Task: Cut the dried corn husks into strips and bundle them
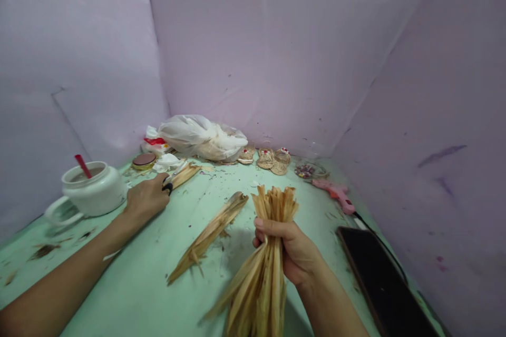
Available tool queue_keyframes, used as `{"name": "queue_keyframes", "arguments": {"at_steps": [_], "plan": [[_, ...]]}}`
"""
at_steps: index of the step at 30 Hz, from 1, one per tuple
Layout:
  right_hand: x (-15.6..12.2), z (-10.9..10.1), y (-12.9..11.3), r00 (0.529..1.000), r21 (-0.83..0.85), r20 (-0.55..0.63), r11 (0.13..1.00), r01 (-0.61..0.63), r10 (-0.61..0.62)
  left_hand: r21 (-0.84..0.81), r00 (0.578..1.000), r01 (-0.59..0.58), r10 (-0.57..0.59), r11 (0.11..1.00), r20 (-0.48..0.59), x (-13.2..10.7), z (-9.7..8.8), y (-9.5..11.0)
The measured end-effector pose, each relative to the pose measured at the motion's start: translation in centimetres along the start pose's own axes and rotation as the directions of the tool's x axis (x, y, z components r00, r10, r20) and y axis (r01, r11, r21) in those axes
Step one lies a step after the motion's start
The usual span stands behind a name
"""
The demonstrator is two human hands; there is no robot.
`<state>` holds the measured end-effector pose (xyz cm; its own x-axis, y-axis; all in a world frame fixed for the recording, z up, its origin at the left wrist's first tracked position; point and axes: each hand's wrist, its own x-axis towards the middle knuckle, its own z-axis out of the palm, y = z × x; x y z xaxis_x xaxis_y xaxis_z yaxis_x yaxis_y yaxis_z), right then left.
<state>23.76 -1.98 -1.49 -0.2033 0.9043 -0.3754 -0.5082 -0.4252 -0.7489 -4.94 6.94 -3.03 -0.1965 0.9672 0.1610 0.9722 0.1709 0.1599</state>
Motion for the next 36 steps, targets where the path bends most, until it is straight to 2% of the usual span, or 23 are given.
{"name": "queue_keyframes", "arguments": {"at_steps": [2,3,4,6,8,9,12,15,18,21,24,27,31,34,36], "plan": [[0.0,0.1,0.0,1.0,-0.002,0.008,1.0,0.002,-0.002,-0.242,0.995,-0.024,-0.001,0.97,-0.101,-0.2,-0.5,0.2],[0.0,0.1,0.1,1.0,-0.001,0.007,1.0,0.003,-0.003,-0.411,0.991,-0.055,0.001,0.91,-0.131,-0.4,-0.8,0.3],[0.0,0.2,0.1,1.0,0.001,0.005,1.0,-0.002,0.002,-0.587,0.992,-0.076,0.0,0.806,-0.128,-0.7,-1.1,0.5],[0.1,0.2,0.2,1.0,0.006,-0.004,1.0,-0.019,0.019,-0.851,1.0,-0.018,-0.006,0.526,-0.025,-1.2,-1.8,0.8],[0.2,0.3,0.3,0.999,0.01,-0.021,0.999,-0.04,0.04,-0.949,0.991,0.124,0.006,0.289,0.131,-1.6,-2.3,1.1],[0.3,0.3,0.3,0.998,0.012,-0.031,0.999,-0.052,0.052,-0.961,0.98,0.185,0.031,0.207,0.195,-1.7,-2.5,1.2],[0.5,0.5,0.5,0.995,0.038,-0.056,0.996,-0.08,0.082,-0.948,0.932,0.311,0.174,0.066,0.318,-2.1,-2.8,1.4],[0.6,0.7,0.5,0.992,0.084,-0.095,0.993,-0.079,0.087,-0.931,0.893,0.364,0.278,0.019,0.355,-2.7,-2.7,1.8],[0.7,1.2,0.7,0.982,0.086,-0.151,0.991,-0.1,0.112,-0.944,0.906,0.328,0.274,0.025,0.322,-3.7,-2.6,2.5],[0.6,1.8,1.0,0.984,0.088,-0.169,0.995,-0.038,0.053,-0.947,0.903,0.319,0.292,0.035,0.315,-5.4,-2.8,3.6],[0.6,2.5,1.6,0.984,0.114,-0.175,0.993,0.009,0.011,-0.923,0.86,0.382,0.349,0.043,0.373,-7.8,-3.3,5.1],[0.5,3.1,2.3,0.992,0.15,-0.123,0.988,0.02,-0.001,-0.896,0.822,0.433,0.366,0.098,0.437,-10.1,-3.2,6.5],[0.4,3.5,3.1,0.998,0.129,-0.054,0.991,0.044,-0.037,-0.887,0.796,0.435,0.393,0.156,0.46,-12.1,-1.7,7.7],[0.4,3.7,3.7,0.997,0.096,-0.044,0.994,0.061,-0.057,-0.913,0.78,0.386,0.481,0.134,0.4,-12.8,-0.2,7.9],[0.3,3.8,3.8,0.997,0.082,-0.024,0.994,0.071,-0.069,-0.921,0.746,0.369,0.552,0.122,0.372,-13.0,0.2,7.8]]}}
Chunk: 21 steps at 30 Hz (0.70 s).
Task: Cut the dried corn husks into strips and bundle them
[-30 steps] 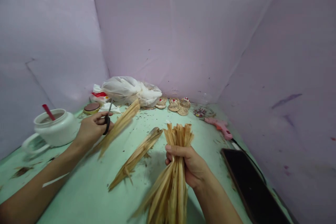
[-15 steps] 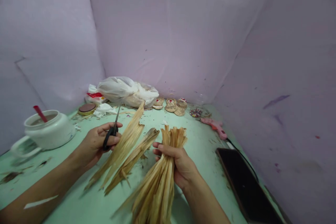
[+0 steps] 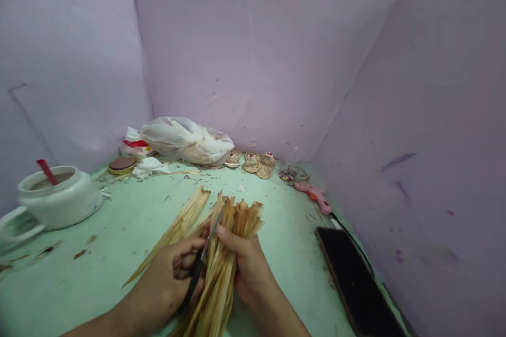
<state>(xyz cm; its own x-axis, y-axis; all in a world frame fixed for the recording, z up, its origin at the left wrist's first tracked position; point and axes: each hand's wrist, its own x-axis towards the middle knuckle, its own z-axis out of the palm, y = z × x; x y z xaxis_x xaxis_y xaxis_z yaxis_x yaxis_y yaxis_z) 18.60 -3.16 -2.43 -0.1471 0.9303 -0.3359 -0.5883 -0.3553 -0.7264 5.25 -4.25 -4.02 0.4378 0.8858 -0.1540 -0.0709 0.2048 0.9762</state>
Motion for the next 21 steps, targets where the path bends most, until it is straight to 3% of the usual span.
{"name": "queue_keyframes", "arguments": {"at_steps": [3,6,8,11,13,15,18,21], "plan": [[0.1,-0.5,-0.6,1.0,-0.01,-0.006,1.0,-0.009,0.009,0.019,0.997,0.007,-0.009,1.0,0.075,-0.3,-0.5,0.7],[0.5,-2.0,-2.3,0.996,0.036,-0.01,0.996,-0.086,0.087,0.035,0.998,-0.012,0.01,0.999,0.056,-0.4,-1.8,2.1],[0.8,-3.2,-3.6,0.987,0.113,0.1,0.984,-0.135,0.124,0.013,0.997,-0.049,0.048,0.999,0.059,-0.2,-2.8,2.8],[1.1,-4.4,-4.7,0.96,0.249,0.276,0.961,-0.122,0.05,-0.032,0.987,-0.028,0.033,0.999,0.159,0.3,-3.8,2.6],[1.2,-4.5,-4.7,0.952,0.285,0.305,0.952,-0.11,0.019,-0.032,0.975,0.03,-0.022,0.999,0.22,0.7,-3.8,1.9],[1.5,-4.3,-4.2,0.936,0.239,0.345,0.957,-0.162,0.072,-0.012,0.969,0.063,-0.059,0.998,0.24,0.9,-3.7,1.4],[1.7,-3.8,-3.1,0.904,0.145,0.392,0.96,-0.24,0.167,0.04,0.975,0.021,-0.03,0.999,0.22,0.9,-3.4,1.2],[1.8,-3.6,-2.0,0.892,0.119,0.417,0.963,-0.243,0.174,0.072,0.979,-0.046,0.031,0.996,0.2,0.7,-3.4,1.6]]}}
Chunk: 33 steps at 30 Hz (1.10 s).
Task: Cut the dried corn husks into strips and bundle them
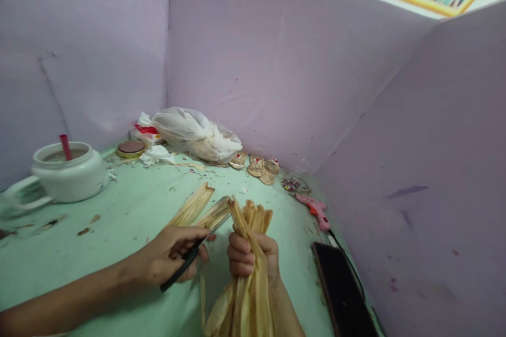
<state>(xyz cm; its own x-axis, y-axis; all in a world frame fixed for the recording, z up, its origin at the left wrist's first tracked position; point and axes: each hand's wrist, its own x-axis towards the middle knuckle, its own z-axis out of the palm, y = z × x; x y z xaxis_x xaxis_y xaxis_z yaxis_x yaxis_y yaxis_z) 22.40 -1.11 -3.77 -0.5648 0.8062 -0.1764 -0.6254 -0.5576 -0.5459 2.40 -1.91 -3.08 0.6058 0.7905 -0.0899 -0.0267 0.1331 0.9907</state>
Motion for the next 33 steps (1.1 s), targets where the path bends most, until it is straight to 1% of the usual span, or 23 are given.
{"name": "queue_keyframes", "arguments": {"at_steps": [4,9,13,15,17,19,21,26,29,33], "plan": [[0.0,-0.5,0.5,0.993,-0.02,0.1,0.998,-0.063,0.065,0.067,1.0,-0.016,0.017,0.998,-0.012,0.1,-0.1,-0.1],[0.1,-0.5,0.4,0.982,-0.028,0.119,0.989,-0.147,0.149,0.101,0.999,-0.027,0.03,0.994,-0.025,0.2,-0.2,0.1],[0.2,-0.3,0.4,0.971,-0.034,0.144,0.982,-0.188,0.191,0.108,0.999,0.01,-0.006,0.994,-0.034,0.2,-0.1,0.5],[0.3,-0.5,0.4,0.966,-0.016,0.168,0.98,-0.199,0.199,0.094,0.998,0.019,-0.014,0.995,-0.061,0.3,-0.1,0.4],[0.5,-0.7,0.4,0.955,0.003,0.213,0.978,-0.21,0.204,0.069,0.996,0.05,-0.045,0.996,-0.079,0.5,-0.1,0.2],[0.6,-1.0,0.2,0.948,0.02,0.244,0.976,-0.217,0.206,0.049,0.991,0.11,-0.106,0.993,-0.08,0.6,-0.1,0.0],[0.6,-1.2,0.1,0.949,0.036,0.24,0.975,-0.221,0.207,0.037,0.983,0.164,-0.16,0.986,-0.085,0.5,0.0,0.1],[0.4,-1.4,-0.3,0.957,0.055,0.212,0.976,-0.212,0.196,0.043,0.972,0.214,-0.209,0.976,-0.107,0.4,0.1,0.2],[0.3,-1.3,-0.4,0.958,0.055,0.204,0.975,-0.215,0.2,0.033,0.981,0.174,-0.17,0.984,-0.096,0.6,0.1,0.0],[0.3,-0.8,-0.5,0.944,0.019,0.206,0.963,-0.268,0.258,0.11,0.992,0.049,-0.035,0.993,-0.125,0.7,0.0,0.0]]}}
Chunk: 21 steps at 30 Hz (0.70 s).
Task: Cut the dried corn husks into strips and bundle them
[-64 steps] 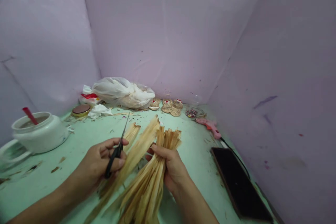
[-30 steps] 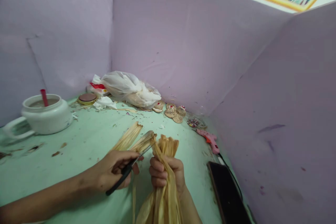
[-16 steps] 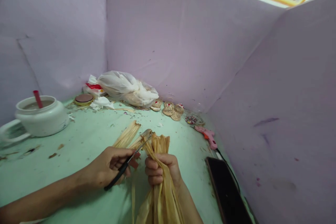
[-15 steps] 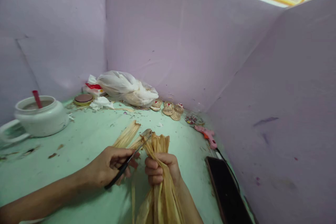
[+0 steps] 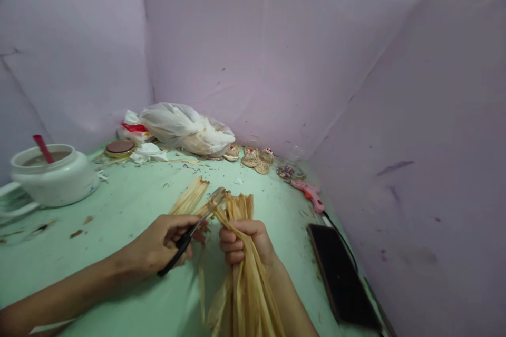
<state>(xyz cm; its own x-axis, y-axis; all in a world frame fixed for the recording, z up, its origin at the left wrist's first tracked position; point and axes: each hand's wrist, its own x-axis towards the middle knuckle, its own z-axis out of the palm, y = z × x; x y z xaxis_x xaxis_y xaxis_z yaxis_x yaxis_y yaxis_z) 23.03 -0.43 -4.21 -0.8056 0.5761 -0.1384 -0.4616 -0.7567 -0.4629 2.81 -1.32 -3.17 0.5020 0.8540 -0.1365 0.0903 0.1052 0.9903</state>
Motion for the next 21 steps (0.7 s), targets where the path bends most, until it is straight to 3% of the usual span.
{"name": "queue_keyframes", "arguments": {"at_steps": [3,9,14,17,21], "plan": [[0.0,0.4,-0.2,0.998,-0.029,0.007,0.998,-0.059,0.059,0.012,0.999,-0.023,0.024,1.0,-0.035,0.0,-0.1,0.2],[-0.3,0.7,-0.4,0.997,-0.031,0.005,0.997,-0.071,0.071,-0.005,0.997,0.074,-0.074,0.997,-0.014,-0.1,-0.3,0.2],[-0.6,0.6,-0.5,1.0,0.001,-0.006,1.0,0.011,-0.011,-0.01,0.995,0.102,-0.102,0.995,0.004,-0.2,-0.3,0.0],[-0.8,0.4,-0.6,0.999,-0.005,-0.009,0.999,0.053,-0.053,-0.074,0.99,0.099,-0.106,0.992,-0.091,0.0,-0.9,0.6],[-1.3,0.3,-0.9,0.985,-0.041,0.017,0.984,0.174,-0.173,-0.089,0.937,-0.006,-0.025,0.996,-0.348,0.4,-2.8,2.0]]}}
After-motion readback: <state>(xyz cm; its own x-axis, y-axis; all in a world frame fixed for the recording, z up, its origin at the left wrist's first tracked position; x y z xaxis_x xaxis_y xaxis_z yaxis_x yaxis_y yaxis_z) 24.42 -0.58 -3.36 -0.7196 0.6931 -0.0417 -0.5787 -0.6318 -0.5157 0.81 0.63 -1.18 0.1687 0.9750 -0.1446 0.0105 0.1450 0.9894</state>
